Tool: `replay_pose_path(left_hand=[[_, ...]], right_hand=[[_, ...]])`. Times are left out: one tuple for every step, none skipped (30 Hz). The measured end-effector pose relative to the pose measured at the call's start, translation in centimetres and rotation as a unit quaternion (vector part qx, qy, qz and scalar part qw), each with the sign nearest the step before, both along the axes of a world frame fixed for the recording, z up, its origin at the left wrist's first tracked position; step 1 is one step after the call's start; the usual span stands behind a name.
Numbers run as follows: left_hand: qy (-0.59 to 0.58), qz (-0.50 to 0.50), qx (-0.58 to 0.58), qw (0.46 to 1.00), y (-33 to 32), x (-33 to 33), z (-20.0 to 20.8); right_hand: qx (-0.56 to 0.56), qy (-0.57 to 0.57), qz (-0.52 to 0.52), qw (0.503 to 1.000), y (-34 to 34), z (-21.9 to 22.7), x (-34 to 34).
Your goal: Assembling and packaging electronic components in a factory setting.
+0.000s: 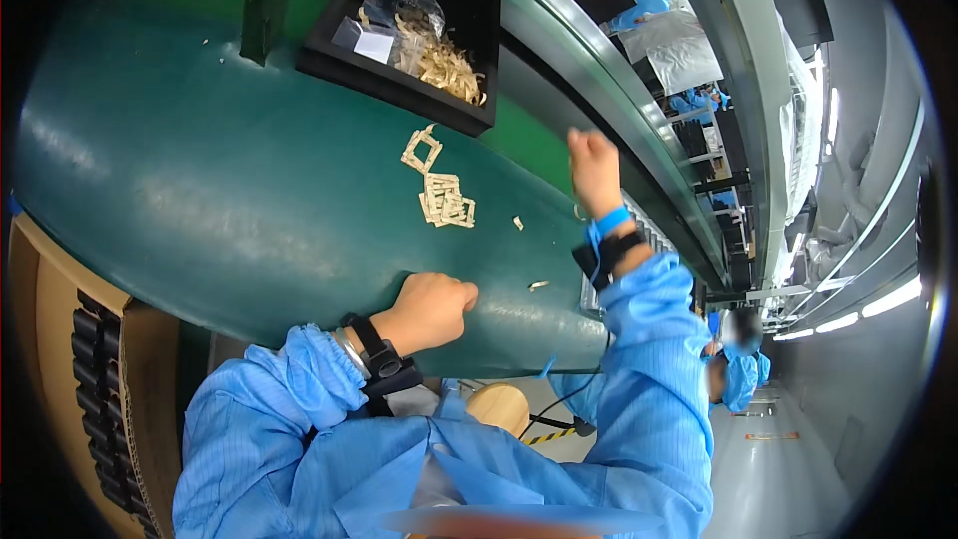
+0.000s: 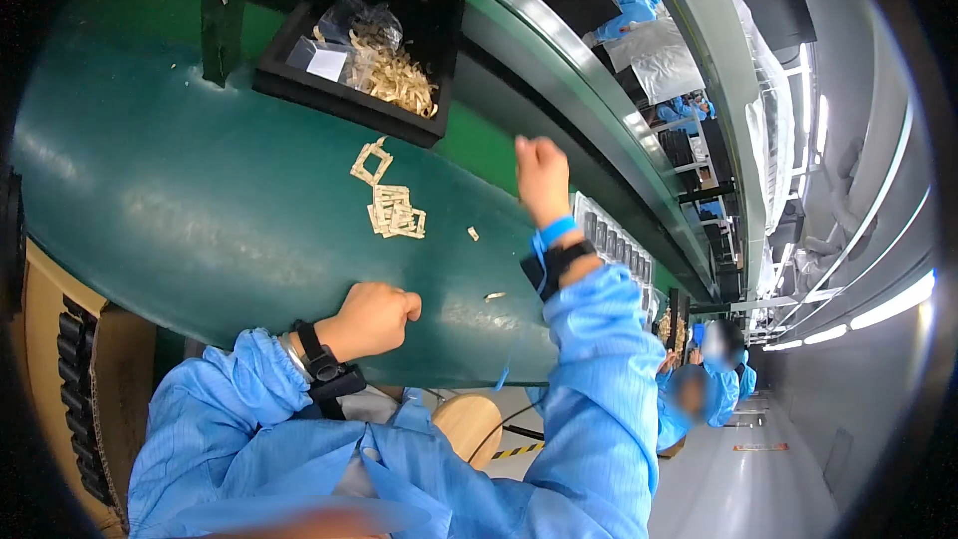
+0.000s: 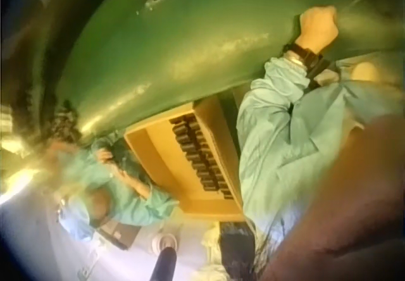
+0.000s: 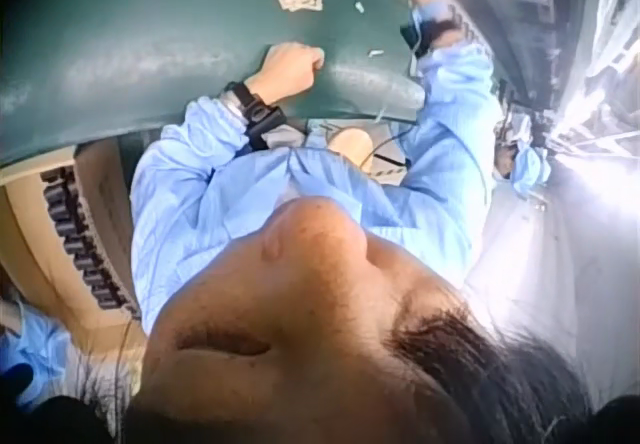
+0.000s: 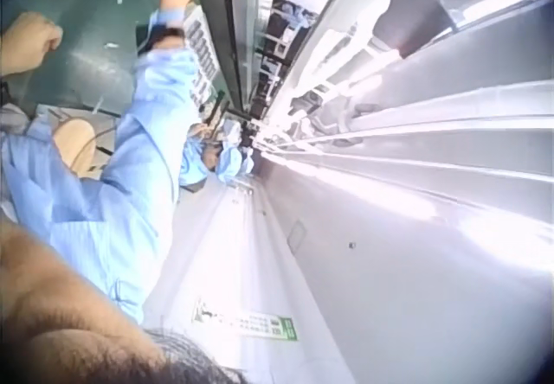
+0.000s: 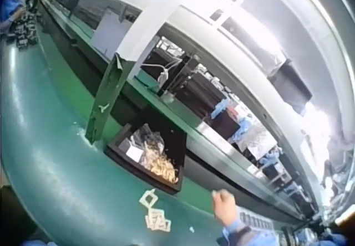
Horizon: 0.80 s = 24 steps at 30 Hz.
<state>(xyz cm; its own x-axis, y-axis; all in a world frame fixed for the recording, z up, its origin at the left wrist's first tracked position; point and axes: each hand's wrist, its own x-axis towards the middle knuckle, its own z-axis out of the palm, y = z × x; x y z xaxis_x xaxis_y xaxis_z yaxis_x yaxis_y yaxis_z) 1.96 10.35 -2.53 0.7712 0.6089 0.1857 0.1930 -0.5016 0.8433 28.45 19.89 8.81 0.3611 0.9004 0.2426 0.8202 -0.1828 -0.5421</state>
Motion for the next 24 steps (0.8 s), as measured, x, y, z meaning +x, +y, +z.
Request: replay_pose_path(left_hand=[[0.004, 0.004, 0.003, 1.000, 0.1, -0.2, 0.0], [0.001, 0.005, 0.010, 1.000, 0.4, -0.1, 0.1], [0.010, -0.001, -0.009, 1.000, 0.7, 0.0, 0.0], [0.018, -0.008, -0.026, 0.999, 0.9, 0.1, 0.1], [0.019, -0.003, -0.018, 1.000, 1.1, 0.4, -0.3], [-0.006, -0.004, -0.053, 0.999, 1.2, 0.8, -0.9], [-0.029, 0.001, -0.091, 0.995, 1.5, 0.9, -0.8], [-0.017, -0.003, -0.131, 0.991, 1.8, 0.7, -0.3], [-0.016, 0.003, -0.130, 0.991, 1.7, 0.7, -0.3], [-0.012, -0.011, -0.122, 0.992, 1.6, 0.8, -0.5], [-0.008, -0.027, -0.114, 0.993, 1.5, 0.8, -0.7], [-0.009, -0.029, -0.124, 0.992, 1.3, 0.8, -0.6], [-0.010, -0.027, -0.130, 0.991, 1.3, 0.7, -0.4], [-0.003, -0.022, -0.129, 0.991, 1.4, 0.4, 0.0], [0.003, -0.028, -0.121, 0.992, 1.5, 0.6, 0.5], [0.002, -0.036, -0.121, 0.992, 1.7, 0.7, 0.4], [0.004, -0.036, -0.116, 0.993, 1.8, 0.8, 0.3], [0.006, -0.033, -0.111, 0.993, 1.8, 0.8, 0.0], [0.006, -0.038, -0.112, 0.993, 1.9, 0.7, -0.1], [0.006, -0.038, -0.119, 0.992, 2.1, 0.6, -0.3], [0.006, -0.038, -0.123, 0.992, 2.2, 0.6, -0.3], [0.006, -0.039, -0.121, 0.992, 2.2, 0.6, -0.2], [-0.002, -0.031, -0.108, 0.994, 2.2, 0.4, -0.1], [-0.010, -0.021, -0.095, 0.995, 2.2, 0.2, 0.0]], right_hand=[[-0.001, 0.058, -0.002, 0.998, 2.9, 1.5, -2.1], [0.027, 0.089, 0.000, 0.996, 5.6, 2.2, -3.0], [0.053, 0.124, 0.008, 0.991, 8.5, 2.0, -4.2], [0.076, 0.079, 0.011, 0.994, 11.2, 1.5, -5.3], [0.100, 0.033, 0.013, 0.994, 13.4, 0.9, -6.2], [0.086, -0.040, -0.001, 0.995, 15.5, -0.1, -6.7], [0.069, -0.111, -0.010, 0.991, 17.0, -0.9, -8.3], [-0.006, -0.041, -0.028, 0.999, 17.9, -1.5, -9.6], [-0.073, -0.026, -0.045, 0.996, 18.2, -1.2, -10.9], [-0.048, -0.009, -0.030, 0.998, 18.9, -2.2, -10.6], [-0.023, 0.007, -0.017, 1.000, 19.6, -3.1, -10.2], [-0.017, 0.032, -0.015, 0.999, 19.4, -2.9, -10.4], [-0.011, 0.056, -0.014, 0.998, 19.1, -2.6, -10.7], [0.022, 0.082, -0.003, 0.996, 19.3, -2.7, -10.6], [0.040, 0.128, -0.004, 0.991, 20.0, -2.8, -8.6], [0.075, 0.165, -0.018, 0.983, 20.4, -3.0, -8.0], [0.112, 0.200, -0.033, 0.973, 20.5, -3.2, -7.3], [0.111, 0.200, -0.039, 0.973, 20.2, -3.1, -7.6], [0.103, 0.276, -0.049, 0.954, 20.0, -2.7, -7.8], [0.096, 0.351, -0.058, 0.930, 19.8, -2.5, -8.1], [0.099, 0.350, -0.061, 0.929, 19.6, -2.6, -8.3], [0.108, 0.349, -0.048, 0.930, 19.6, -2.8, -8.7], [0.116, 0.348, -0.032, 0.930, 19.5, -2.9, -9.2], [0.109, 0.361, -0.033, 0.926, 19.6, -3.2, -9.3]])
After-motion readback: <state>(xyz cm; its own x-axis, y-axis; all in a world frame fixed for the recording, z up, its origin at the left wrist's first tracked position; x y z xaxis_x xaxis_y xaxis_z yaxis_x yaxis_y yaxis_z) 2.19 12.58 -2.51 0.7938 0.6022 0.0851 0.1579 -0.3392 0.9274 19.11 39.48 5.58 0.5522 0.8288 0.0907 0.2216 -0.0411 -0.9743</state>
